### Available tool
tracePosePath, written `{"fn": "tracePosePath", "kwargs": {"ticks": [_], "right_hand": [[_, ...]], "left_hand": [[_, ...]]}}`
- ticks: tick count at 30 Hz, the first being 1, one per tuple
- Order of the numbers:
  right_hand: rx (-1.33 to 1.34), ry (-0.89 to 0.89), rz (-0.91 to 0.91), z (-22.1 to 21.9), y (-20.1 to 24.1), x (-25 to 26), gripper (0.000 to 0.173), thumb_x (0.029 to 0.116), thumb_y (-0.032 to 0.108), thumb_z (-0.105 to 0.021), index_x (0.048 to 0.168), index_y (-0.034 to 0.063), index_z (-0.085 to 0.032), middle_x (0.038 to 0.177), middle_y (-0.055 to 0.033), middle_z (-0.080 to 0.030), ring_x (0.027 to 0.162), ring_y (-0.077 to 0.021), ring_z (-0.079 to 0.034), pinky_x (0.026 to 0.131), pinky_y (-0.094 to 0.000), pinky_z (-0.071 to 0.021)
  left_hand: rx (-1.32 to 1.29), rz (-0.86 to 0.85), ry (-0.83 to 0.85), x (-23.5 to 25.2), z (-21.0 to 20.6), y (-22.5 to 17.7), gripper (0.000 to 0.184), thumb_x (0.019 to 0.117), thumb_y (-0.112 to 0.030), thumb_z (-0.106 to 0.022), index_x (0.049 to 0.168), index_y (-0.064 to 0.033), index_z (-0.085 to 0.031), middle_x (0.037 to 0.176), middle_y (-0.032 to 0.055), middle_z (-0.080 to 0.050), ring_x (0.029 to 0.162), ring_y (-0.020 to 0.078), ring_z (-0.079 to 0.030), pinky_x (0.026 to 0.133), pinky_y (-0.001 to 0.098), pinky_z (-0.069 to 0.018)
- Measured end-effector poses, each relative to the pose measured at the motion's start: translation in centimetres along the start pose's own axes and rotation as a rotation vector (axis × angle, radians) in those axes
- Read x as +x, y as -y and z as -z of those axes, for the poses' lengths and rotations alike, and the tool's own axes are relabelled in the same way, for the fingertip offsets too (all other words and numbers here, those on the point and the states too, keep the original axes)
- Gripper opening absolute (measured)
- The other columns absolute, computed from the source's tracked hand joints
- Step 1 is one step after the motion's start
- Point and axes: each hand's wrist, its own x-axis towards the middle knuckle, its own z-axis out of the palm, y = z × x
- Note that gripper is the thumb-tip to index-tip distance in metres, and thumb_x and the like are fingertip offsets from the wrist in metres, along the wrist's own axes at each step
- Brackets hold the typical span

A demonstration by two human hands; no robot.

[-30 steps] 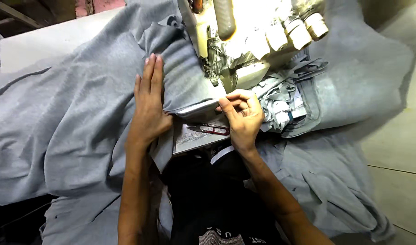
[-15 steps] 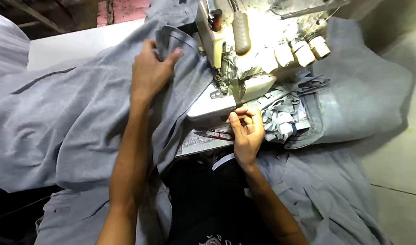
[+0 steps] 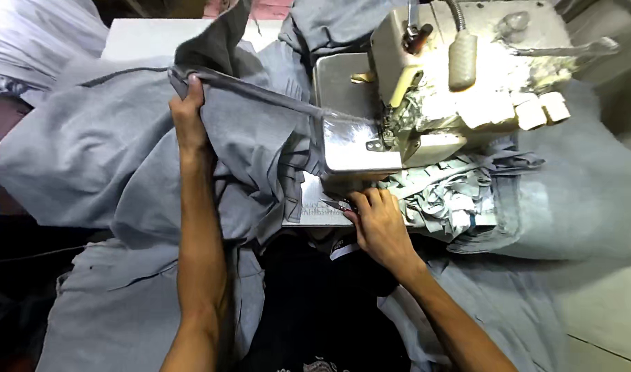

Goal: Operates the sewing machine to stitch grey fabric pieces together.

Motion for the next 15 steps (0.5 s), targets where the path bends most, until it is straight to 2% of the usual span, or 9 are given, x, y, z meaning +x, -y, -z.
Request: {"fn": "tracePosePath", "kwargs": {"ticks": [3, 5, 7, 8, 9, 10, 11, 13, 15], "right_hand": [[-0.052, 0.048, 0.063, 0.1, -0.3, 0.5, 0.035, 0.1041, 0.031, -0.055, 0.117, 0.0013, -0.067, 0.102, -0.0209, -0.067, 0.094, -0.0424, -0.065, 0.08, -0.0537, -0.0525], [-0.055, 0.064, 0.101, 0.0, -0.7, 0.7, 0.036, 0.1044, 0.032, -0.053, 0.116, 0.0004, -0.066, 0.103, -0.0212, -0.067, 0.096, -0.043, -0.065, 0.082, -0.0547, -0.0525], [-0.054, 0.062, 0.128, -0.1, -1.1, 0.8, 0.037, 0.1041, 0.033, -0.053, 0.116, 0.0001, -0.065, 0.103, -0.0213, -0.068, 0.098, -0.0435, -0.066, 0.084, -0.0554, -0.0525], [-0.06, 0.06, 0.133, -0.1, -1.2, 0.8, 0.037, 0.1037, 0.033, -0.053, 0.116, 0.0002, -0.065, 0.104, -0.0212, -0.068, 0.099, -0.0434, -0.066, 0.085, -0.0553, -0.0523], [-0.067, 0.057, 0.136, -0.2, -1.2, 0.8, 0.036, 0.1034, 0.032, -0.053, 0.116, -0.0002, -0.065, 0.104, -0.0216, -0.068, 0.099, -0.0438, -0.066, 0.084, -0.0554, -0.0523], [-0.077, 0.053, 0.139, -0.3, -1.2, 0.8, 0.036, 0.1034, 0.031, -0.053, 0.115, -0.0005, -0.065, 0.104, -0.0218, -0.067, 0.099, -0.0441, -0.066, 0.084, -0.0556, -0.0523], [-0.084, 0.046, 0.143, -0.4, -1.1, 0.8, 0.035, 0.1031, 0.03, -0.054, 0.115, -0.0007, -0.065, 0.104, -0.0221, -0.067, 0.099, -0.0446, -0.065, 0.084, -0.056, -0.0521], [-0.099, 0.033, 0.149, -0.5, -1.1, 0.7, 0.033, 0.1029, 0.029, -0.055, 0.114, -0.0008, -0.065, 0.103, -0.0223, -0.067, 0.098, -0.045, -0.065, 0.084, -0.0563, -0.0518], [-0.112, 0.027, 0.156, -0.5, -1.1, 0.7, 0.033, 0.1032, 0.028, -0.054, 0.115, -0.0011, -0.064, 0.104, -0.0227, -0.067, 0.098, -0.0446, -0.065, 0.084, -0.0559, -0.0518]], "left_hand": [[0.047, 0.042, 0.037, 0.0, 0.4, 0.3, 0.016, 0.1046, -0.025, -0.05, 0.095, -0.0156, -0.059, 0.075, -0.0148, -0.062, 0.071, -0.0054, -0.064, 0.071, 0.0209, -0.0573], [0.169, 0.061, 0.044, 0.3, 0.3, 0.7, 0.024, 0.1036, -0.031, -0.053, 0.089, -0.0122, -0.06, 0.072, -0.0113, -0.059, 0.067, -0.0027, -0.06, 0.068, 0.0245, -0.0552], [0.315, 0.054, 0.03, 0.4, 0.5, 1.1, 0.028, 0.1033, -0.033, -0.053, 0.092, -0.0085, -0.061, 0.074, -0.0052, -0.057, 0.068, 0.0019, -0.059, 0.069, 0.0284, -0.0527], [0.4, 0.046, 0.018, 0.3, 0.8, 1.0, 0.029, 0.1025, -0.031, -0.054, 0.102, -0.0032, -0.062, 0.083, 0.0031, -0.061, 0.075, 0.0093, -0.061, 0.074, 0.0349, -0.0524], [0.484, 0.024, 0.012, 0.2, 1.1, 0.9, 0.033, 0.1004, -0.026, -0.056, 0.119, 0.0009, -0.062, 0.098, 0.0128, -0.067, 0.088, 0.0187, -0.066, 0.083, 0.0423, -0.0538], [0.578, -0.03, 0.003, 0.0, 1.4, 0.6, 0.04, 0.0974, -0.019, -0.058, 0.132, 0.0015, -0.056, 0.112, 0.0185, -0.068, 0.098, 0.0258, -0.068, 0.088, 0.0466, -0.0549], [0.675, -0.114, -0.008, -0.1, 1.7, 0.2, 0.048, 0.0935, -0.013, -0.058, 0.138, 0.0022, -0.051, 0.124, 0.0211, -0.065, 0.107, 0.0294, -0.067, 0.091, 0.047, -0.0546], [0.822, -0.34, -0.02, -0.2, 2.3, -0.9, 0.055, 0.0845, -0.004, -0.059, 0.138, 0.0038, -0.05, 0.133, 0.0256, -0.058, 0.122, 0.0392, -0.057, 0.101, 0.0512, -0.0475], [0.87, -0.541, 0.082, 0.0, 2.2, -3.0, 0.05, 0.0815, -0.002, -0.058, 0.132, 0.0008, -0.058, 0.133, 0.0278, -0.057, 0.126, 0.0464, -0.052, 0.103, 0.0575, -0.0424]]}}
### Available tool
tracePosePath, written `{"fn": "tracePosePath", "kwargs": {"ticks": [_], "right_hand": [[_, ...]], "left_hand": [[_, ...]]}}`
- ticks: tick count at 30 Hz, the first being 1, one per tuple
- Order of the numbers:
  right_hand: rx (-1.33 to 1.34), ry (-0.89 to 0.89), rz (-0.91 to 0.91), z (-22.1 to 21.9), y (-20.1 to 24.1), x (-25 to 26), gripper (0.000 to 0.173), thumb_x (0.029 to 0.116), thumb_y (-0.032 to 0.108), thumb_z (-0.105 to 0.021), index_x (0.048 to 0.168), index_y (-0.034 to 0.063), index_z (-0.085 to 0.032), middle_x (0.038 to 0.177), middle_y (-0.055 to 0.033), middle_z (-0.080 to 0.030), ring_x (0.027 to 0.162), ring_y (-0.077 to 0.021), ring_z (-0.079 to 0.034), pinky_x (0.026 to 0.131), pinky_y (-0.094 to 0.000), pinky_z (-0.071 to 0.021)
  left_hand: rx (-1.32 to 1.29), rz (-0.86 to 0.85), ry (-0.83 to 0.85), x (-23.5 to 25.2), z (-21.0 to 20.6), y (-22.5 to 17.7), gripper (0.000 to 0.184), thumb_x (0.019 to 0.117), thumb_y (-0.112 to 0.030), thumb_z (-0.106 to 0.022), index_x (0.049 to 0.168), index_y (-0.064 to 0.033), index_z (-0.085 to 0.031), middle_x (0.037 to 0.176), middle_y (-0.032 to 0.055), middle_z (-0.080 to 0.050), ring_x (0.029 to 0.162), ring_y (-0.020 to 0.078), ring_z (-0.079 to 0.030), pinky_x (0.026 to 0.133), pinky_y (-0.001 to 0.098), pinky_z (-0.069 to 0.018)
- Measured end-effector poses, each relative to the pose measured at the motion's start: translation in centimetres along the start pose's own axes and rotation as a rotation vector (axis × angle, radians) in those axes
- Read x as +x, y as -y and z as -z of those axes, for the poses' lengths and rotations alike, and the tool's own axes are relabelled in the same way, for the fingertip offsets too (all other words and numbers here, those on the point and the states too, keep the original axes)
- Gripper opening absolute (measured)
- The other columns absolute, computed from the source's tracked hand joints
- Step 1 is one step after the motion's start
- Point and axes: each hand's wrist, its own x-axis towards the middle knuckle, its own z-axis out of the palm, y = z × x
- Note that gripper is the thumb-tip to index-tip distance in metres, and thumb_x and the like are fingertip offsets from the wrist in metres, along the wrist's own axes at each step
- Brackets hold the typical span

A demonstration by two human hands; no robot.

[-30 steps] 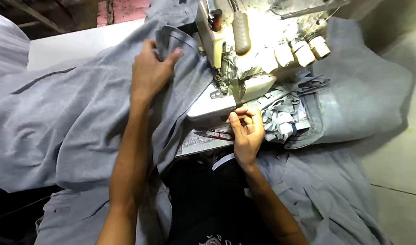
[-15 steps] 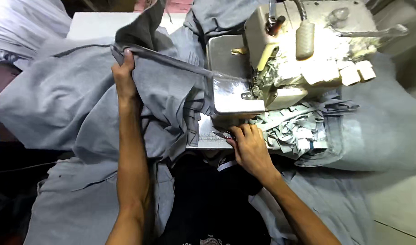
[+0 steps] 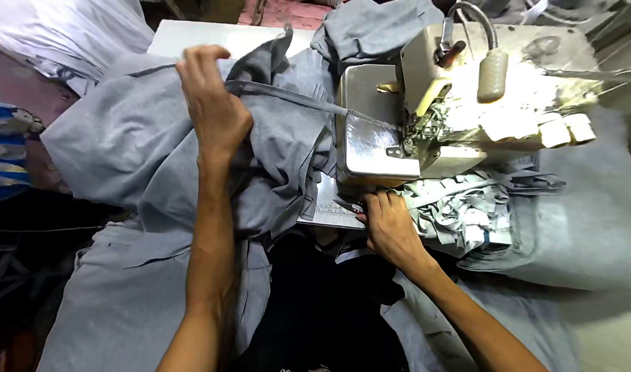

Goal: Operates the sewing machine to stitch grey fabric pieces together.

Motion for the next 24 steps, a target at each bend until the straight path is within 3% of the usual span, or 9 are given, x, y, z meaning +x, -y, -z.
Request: {"fn": "tracePosePath", "kwargs": {"ticks": [3, 5, 6, 8, 12, 14, 16, 19, 24], "right_hand": [[-0.014, 0.031, 0.003, 0.4, 0.1, 0.1, 0.032, 0.1026, 0.025, -0.055, 0.115, -0.0031, -0.064, 0.104, -0.0247, -0.066, 0.098, -0.0464, -0.065, 0.085, -0.0566, -0.0523], [-0.01, 0.07, 0.015, 0.8, 0.3, 0.3, 0.024, 0.0984, 0.016, -0.059, 0.111, -0.0038, -0.064, 0.102, -0.0252, -0.066, 0.096, -0.0461, -0.066, 0.084, -0.0566, -0.0533], [-0.001, 0.085, 0.024, 1.1, 0.5, 0.3, 0.019, 0.0935, 0.007, -0.061, 0.108, -0.0039, -0.063, 0.1, -0.0251, -0.066, 0.094, -0.0456, -0.066, 0.082, -0.0562, -0.0536], [-0.012, 0.095, 0.039, 1.4, 0.9, 0.3, 0.014, 0.09, 0.002, -0.063, 0.103, -0.0026, -0.065, 0.097, -0.0243, -0.065, 0.091, -0.0443, -0.066, 0.078, -0.0544, -0.0548], [0.079, 0.056, 0.038, 2.8, 0.5, -0.2, 0.013, 0.0997, 0.012, -0.057, 0.103, 0.0031, -0.067, 0.097, -0.018, -0.065, 0.091, -0.0377, -0.065, 0.076, -0.0486, -0.0551], [0.425, 0.044, -0.075, 5.0, 0.6, -0.4, 0.021, 0.1059, 0.015, -0.048, 0.107, 0.0033, -0.065, 0.094, -0.0092, -0.066, 0.088, -0.0231, -0.065, 0.079, -0.0376, -0.0555], [1.069, 0.137, -0.276, 8.2, 0.9, 0.2, 0.025, 0.1114, 0.023, -0.036, 0.109, 0.0075, -0.055, 0.084, 0.0028, -0.055, 0.074, -0.005, -0.056, 0.069, -0.021, -0.0506], [1.856, 0.324, -0.532, 11.6, 0.6, 1.9, 0.028, 0.1094, 0.029, -0.037, 0.112, 0.0137, -0.061, 0.076, 0.007, -0.055, 0.064, -0.0014, -0.053, 0.061, -0.0173, -0.0483], [2.263, 0.277, -0.918, 12.2, 0.4, 6.5, 0.04, 0.1134, 0.028, -0.026, 0.107, 0.0045, -0.057, 0.065, 0.0045, -0.049, 0.043, 0.002, -0.041, 0.04, -0.0096, -0.0359]], "left_hand": [[-0.106, -0.289, 0.248, 2.5, 1.1, -2.8, 0.039, 0.09, -0.006, -0.055, 0.127, -0.0034, -0.064, 0.132, 0.0229, -0.06, 0.127, 0.0416, -0.054, 0.105, 0.0558, -0.0443], [-0.159, -0.427, 0.472, 4.0, 0.1, -4.7, 0.037, 0.1027, -0.023, -0.054, 0.133, -0.0046, -0.061, 0.129, 0.0196, -0.063, 0.124, 0.0375, -0.058, 0.105, 0.0556, -0.0457], [-0.183, -0.473, 0.576, 4.4, -0.8, -5.4, 0.041, 0.1044, -0.031, -0.055, 0.136, -0.0046, -0.059, 0.126, 0.0179, -0.065, 0.121, 0.0356, -0.061, 0.104, 0.055, -0.047], [-0.196, -0.523, 0.708, 4.6, -2.4, -6.5, 0.037, 0.1043, -0.032, -0.058, 0.13, -0.0055, -0.062, 0.112, 0.0148, -0.07, 0.107, 0.0332, -0.068, 0.095, 0.0558, -0.0527], [-0.216, -0.569, 0.611, 3.4, -2.3, -7.4, 0.02, 0.1021, -0.022, -0.059, 0.106, -0.007, -0.071, 0.101, 0.0121, -0.068, 0.093, 0.0315, -0.068, 0.079, 0.0547, -0.0545], [-0.289, -0.571, 0.51, 2.5, -1.1, -7.8, 0.022, 0.1029, -0.023, -0.057, 0.104, -0.0064, -0.071, 0.098, 0.0114, -0.068, 0.089, 0.0286, -0.068, 0.077, 0.0518, -0.0544], [-0.308, -0.551, 0.44, 1.2, 0.2, -8.7, 0.024, 0.103, -0.025, -0.056, 0.104, -0.0067, -0.072, 0.096, 0.0112, -0.068, 0.086, 0.0279, -0.067, 0.074, 0.0503, -0.0535], [-0.262, -0.525, 0.403, -0.2, 1.6, -10.3, 0.025, 0.1035, -0.024, -0.054, 0.106, -0.0068, -0.071, 0.096, 0.0121, -0.067, 0.084, 0.0291, -0.067, 0.07, 0.05, -0.0526], [-0.198, -0.524, 0.34, -1.8, 2.7, -12.6, 0.023, 0.1024, -0.022, -0.054, 0.103, -0.0069, -0.071, 0.09, 0.0122, -0.065, 0.08, 0.0302, -0.065, 0.066, 0.0481, -0.0495]]}}
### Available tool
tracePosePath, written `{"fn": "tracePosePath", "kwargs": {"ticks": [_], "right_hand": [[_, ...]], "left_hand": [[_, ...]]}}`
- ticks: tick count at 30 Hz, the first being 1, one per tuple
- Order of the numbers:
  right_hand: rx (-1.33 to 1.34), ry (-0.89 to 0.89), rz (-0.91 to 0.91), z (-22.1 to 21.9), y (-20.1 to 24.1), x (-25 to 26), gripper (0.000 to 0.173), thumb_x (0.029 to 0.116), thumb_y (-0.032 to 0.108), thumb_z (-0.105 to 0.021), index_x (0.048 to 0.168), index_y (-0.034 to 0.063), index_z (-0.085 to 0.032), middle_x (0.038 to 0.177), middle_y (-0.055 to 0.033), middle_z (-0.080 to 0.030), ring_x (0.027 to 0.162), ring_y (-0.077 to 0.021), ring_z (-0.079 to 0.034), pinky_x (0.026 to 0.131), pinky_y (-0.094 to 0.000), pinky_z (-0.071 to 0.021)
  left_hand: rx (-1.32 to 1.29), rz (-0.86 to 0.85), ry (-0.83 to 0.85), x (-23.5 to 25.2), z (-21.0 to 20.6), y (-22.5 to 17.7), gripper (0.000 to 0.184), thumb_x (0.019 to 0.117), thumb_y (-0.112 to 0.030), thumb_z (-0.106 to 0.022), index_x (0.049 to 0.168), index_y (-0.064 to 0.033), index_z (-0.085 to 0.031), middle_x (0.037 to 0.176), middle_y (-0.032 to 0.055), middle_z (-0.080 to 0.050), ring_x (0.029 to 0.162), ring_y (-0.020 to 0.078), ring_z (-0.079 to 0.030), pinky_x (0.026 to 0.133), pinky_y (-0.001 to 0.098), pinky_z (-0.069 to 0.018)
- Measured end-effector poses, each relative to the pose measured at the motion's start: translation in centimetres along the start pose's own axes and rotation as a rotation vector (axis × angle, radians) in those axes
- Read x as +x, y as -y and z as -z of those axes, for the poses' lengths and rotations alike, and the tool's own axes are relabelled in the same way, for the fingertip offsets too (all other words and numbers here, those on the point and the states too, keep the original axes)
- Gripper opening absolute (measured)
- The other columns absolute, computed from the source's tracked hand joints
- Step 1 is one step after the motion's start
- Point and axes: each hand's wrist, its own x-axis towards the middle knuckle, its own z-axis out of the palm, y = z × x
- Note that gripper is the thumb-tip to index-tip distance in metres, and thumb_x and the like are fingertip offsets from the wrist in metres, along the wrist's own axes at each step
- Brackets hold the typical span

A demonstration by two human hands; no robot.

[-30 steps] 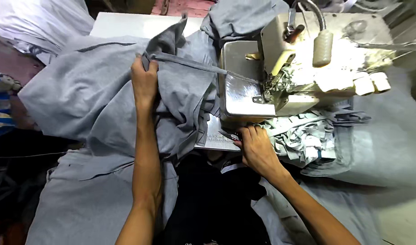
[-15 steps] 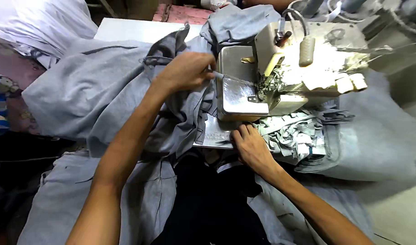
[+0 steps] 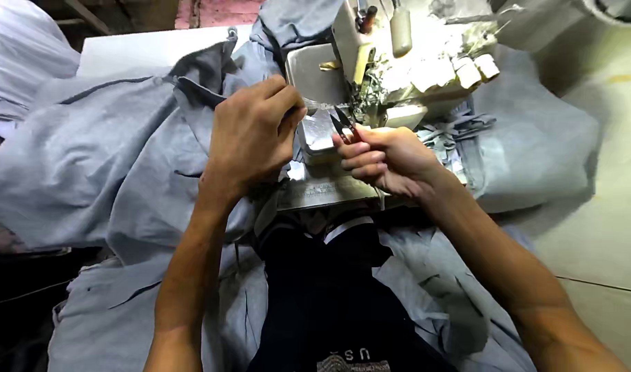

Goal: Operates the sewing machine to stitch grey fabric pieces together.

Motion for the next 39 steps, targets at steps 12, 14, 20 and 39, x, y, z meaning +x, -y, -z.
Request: {"fn": "tracePosePath", "kwargs": {"ticks": [12, 14, 20, 39], "right_hand": [[-0.578, 0.105, 0.214, 3.0, -1.9, 1.2, 0.037, 0.112, 0.035, -0.028, 0.109, 0.0137, -0.058, 0.066, 0.0062, -0.046, 0.044, 0.0006, -0.035, 0.04, -0.0134, -0.0316], [-0.768, 0.082, 0.233, 4.1, -3.4, -0.1, 0.036, 0.1107, 0.039, -0.035, 0.113, 0.0132, -0.061, 0.069, 0.0042, -0.048, 0.048, -0.0025, -0.04, 0.042, -0.0165, -0.0364], [-0.469, 0.116, 0.253, 5.2, -5.6, -1.9, 0.039, 0.1116, 0.029, -0.025, 0.112, 0.0095, -0.058, 0.065, 0.0064, -0.042, 0.045, 0.0016, -0.034, 0.042, -0.0114, -0.0315], [-0.229, 0.138, 0.235, 3.4, -6.2, -0.2, 0.039, 0.1127, 0.032, -0.023, 0.107, 0.0097, -0.055, 0.065, 0.0059, -0.042, 0.043, 0.0017, -0.033, 0.039, -0.0105, -0.03]], "left_hand": [[-0.11, -0.047, -0.063, -2.3, -0.2, 1.6, 0.019, 0.1027, -0.018, -0.059, 0.105, -0.007, -0.074, 0.098, 0.0115, -0.068, 0.097, 0.0283, -0.06, 0.087, 0.0424, -0.046], [-0.131, -0.032, -0.091, -2.9, -0.4, 2.0, 0.018, 0.1019, -0.017, -0.06, 0.105, -0.0072, -0.074, 0.103, 0.012, -0.067, 0.101, 0.0285, -0.058, 0.091, 0.0424, -0.0448], [-0.156, 0.029, -0.088, -4.6, -0.1, 2.1, 0.02, 0.1024, -0.018, -0.059, 0.105, -0.0047, -0.074, 0.095, 0.0101, -0.068, 0.096, 0.0256, -0.06, 0.087, 0.0407, -0.0449], [-0.144, 0.0, -0.102, -8.1, 0.6, 0.6, 0.016, 0.0993, -0.012, -0.061, 0.101, -0.0044, -0.075, 0.101, 0.0098, -0.071, 0.103, 0.0266, -0.061, 0.09, 0.0435, -0.0449]]}}
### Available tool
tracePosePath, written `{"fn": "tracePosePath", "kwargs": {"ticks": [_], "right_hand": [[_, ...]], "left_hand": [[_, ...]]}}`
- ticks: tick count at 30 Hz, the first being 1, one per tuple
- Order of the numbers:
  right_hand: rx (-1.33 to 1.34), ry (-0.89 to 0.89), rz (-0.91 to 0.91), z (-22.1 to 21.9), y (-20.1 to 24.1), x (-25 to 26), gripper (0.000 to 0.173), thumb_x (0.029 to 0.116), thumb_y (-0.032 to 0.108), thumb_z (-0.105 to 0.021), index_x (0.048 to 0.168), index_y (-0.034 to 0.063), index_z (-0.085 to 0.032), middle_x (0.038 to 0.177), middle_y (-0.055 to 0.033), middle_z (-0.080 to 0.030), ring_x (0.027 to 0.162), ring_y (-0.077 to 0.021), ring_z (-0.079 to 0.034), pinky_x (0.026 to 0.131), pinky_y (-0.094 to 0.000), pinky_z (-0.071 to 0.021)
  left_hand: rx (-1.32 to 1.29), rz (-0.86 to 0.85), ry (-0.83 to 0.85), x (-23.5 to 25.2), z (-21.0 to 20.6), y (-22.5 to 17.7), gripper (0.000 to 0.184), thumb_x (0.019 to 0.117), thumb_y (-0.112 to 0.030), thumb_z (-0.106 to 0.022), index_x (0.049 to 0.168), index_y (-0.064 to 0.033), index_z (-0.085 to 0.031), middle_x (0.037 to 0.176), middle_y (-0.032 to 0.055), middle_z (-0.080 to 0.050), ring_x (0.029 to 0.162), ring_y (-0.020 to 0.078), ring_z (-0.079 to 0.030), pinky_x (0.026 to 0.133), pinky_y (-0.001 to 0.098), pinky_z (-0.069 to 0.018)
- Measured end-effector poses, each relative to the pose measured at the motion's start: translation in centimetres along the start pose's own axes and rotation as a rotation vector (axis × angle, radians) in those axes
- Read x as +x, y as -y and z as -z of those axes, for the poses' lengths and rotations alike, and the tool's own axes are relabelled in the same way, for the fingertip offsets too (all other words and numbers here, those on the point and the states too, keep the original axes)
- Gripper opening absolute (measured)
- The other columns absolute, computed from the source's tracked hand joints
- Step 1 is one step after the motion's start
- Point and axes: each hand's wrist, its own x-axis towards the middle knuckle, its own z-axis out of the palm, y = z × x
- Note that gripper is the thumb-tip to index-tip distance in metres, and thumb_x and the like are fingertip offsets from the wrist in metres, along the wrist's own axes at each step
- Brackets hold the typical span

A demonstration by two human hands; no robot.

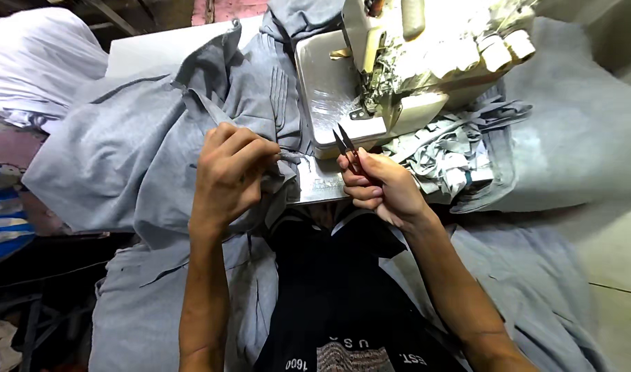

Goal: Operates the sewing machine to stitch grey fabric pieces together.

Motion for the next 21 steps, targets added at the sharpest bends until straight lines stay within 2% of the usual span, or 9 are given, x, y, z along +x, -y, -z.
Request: {"fn": "tracePosePath", "kwargs": {"ticks": [2, 4, 7, 9, 11, 15, 17, 19, 21], "right_hand": [[-0.211, -0.003, 0.047, 0.3, -0.3, 0.2, 0.037, 0.1123, 0.032, -0.026, 0.109, 0.0107, -0.055, 0.065, 0.0052, -0.043, 0.044, 0.0001, -0.035, 0.04, -0.0123, -0.0316], [-0.696, -0.076, 0.135, 0.9, -0.8, 0.2, 0.033, 0.1117, 0.032, -0.035, 0.113, 0.0114, -0.06, 0.068, 0.0014, -0.048, 0.049, -0.0064, -0.041, 0.044, -0.02, -0.0366], [-1.442, -0.294, 0.236, 1.8, -2.6, 0.5, 0.026, 0.1075, 0.026, -0.05, 0.116, 0.0085, -0.068, 0.093, -0.008, -0.068, 0.079, -0.0228, -0.067, 0.069, -0.0458, -0.0547], [-1.678, -0.394, 0.328, 2.5, -4.5, 1.3, 0.021, 0.1014, 0.017, -0.059, 0.111, 0.0007, -0.066, 0.1, -0.0181, -0.065, 0.09, -0.0365, -0.067, 0.072, -0.0538, -0.0557], [-1.811, -0.466, 0.412, 2.8, -5.5, 1.8, 0.023, 0.098, 0.016, -0.063, 0.112, -0.0016, -0.064, 0.105, -0.0228, -0.062, 0.099, -0.0428, -0.064, 0.074, -0.054, -0.0557], [-1.852, -0.576, 0.552, 1.8, -6.2, 1.5, 0.031, 0.0953, 0.016, -0.063, 0.122, -0.0001, -0.064, 0.115, -0.0244, -0.061, 0.113, -0.0466, -0.055, 0.088, -0.0564, -0.0482], [-1.71, -0.537, 0.594, 0.7, -6.5, 1.2, 0.036, 0.0972, 0.017, -0.062, 0.129, 0.0009, -0.062, 0.121, -0.0214, -0.062, 0.114, -0.041, -0.057, 0.092, -0.0513, -0.0502], [-1.462, -0.426, 0.523, -0.6, -7.0, 1.5, 0.043, 0.1001, 0.022, -0.063, 0.138, 0.0021, -0.057, 0.124, -0.0168, -0.064, 0.107, -0.0294, -0.063, 0.089, -0.0435, -0.0546], [-1.23, -0.355, 0.399, -1.9, -7.6, 2.4, 0.047, 0.1007, 0.028, -0.065, 0.141, 0.0051, -0.054, 0.118, -0.0116, -0.067, 0.087, -0.018, -0.066, 0.073, -0.0365, -0.057]], "left_hand": [[-0.015, 0.008, -0.005, 0.2, -0.4, 0.1, 0.016, 0.0994, -0.013, -0.062, 0.101, -0.005, -0.075, 0.102, 0.0097, -0.07, 0.106, 0.0272, -0.06, 0.092, 0.0429, -0.0444], [-0.048, 0.002, -0.024, 0.8, -0.9, 0.5, 0.015, 0.0995, -0.012, -0.062, 0.1, -0.0055, -0.076, 0.105, 0.0105, -0.07, 0.11, 0.0272, -0.058, 0.097, 0.0416, -0.0434], [-0.085, -0.039, -0.114, 3.1, -2.0, 1.3, 0.013, 0.0986, -0.013, -0.065, 0.097, -0.0086, -0.077, 0.105, 0.0127, -0.067, 0.11, 0.0264, -0.055, 0.101, 0.0408, -0.0372], [-0.048, -0.025, -0.191, 5.1, -2.8, 1.5, 0.013, 0.0983, -0.019, -0.068, 0.098, -0.013, -0.079, 0.104, 0.0141, -0.062, 0.104, 0.026, -0.052, 0.095, 0.041, -0.0363], [0.017, 0.034, -0.222, 7.1, -3.6, 1.5, 0.014, 0.0991, -0.027, -0.068, 0.102, -0.0198, -0.08, 0.106, 0.0137, -0.059, 0.106, 0.0286, -0.049, 0.092, 0.0458, -0.0343], [0.058, 0.069, -0.236, 10.5, -5.1, 1.4, 0.02, 0.102, -0.033, -0.063, 0.105, -0.0224, -0.079, 0.105, 0.012, -0.066, 0.107, 0.029, -0.055, 0.093, 0.0497, -0.036], [0.06, 0.065, -0.253, 11.6, -5.8, 1.1, 0.021, 0.1032, -0.031, -0.061, 0.106, -0.0215, -0.079, 0.103, 0.009, -0.07, 0.108, 0.0275, -0.06, 0.095, 0.0523, -0.0365], [0.1, 0.046, -0.287, 11.9, -6.4, 1.0, 0.02, 0.1033, -0.028, -0.061, 0.106, -0.0213, -0.08, 0.1, 0.0055, -0.073, 0.107, 0.027, -0.062, 0.096, 0.0537, -0.0345], [0.138, 0.023, -0.304, 11.4, -6.5, 0.6, 0.02, 0.1038, -0.026, -0.061, 0.108, -0.0207, -0.08, 0.101, 0.005, -0.074, 0.105, 0.026, -0.063, 0.096, 0.0532, -0.0355]]}}
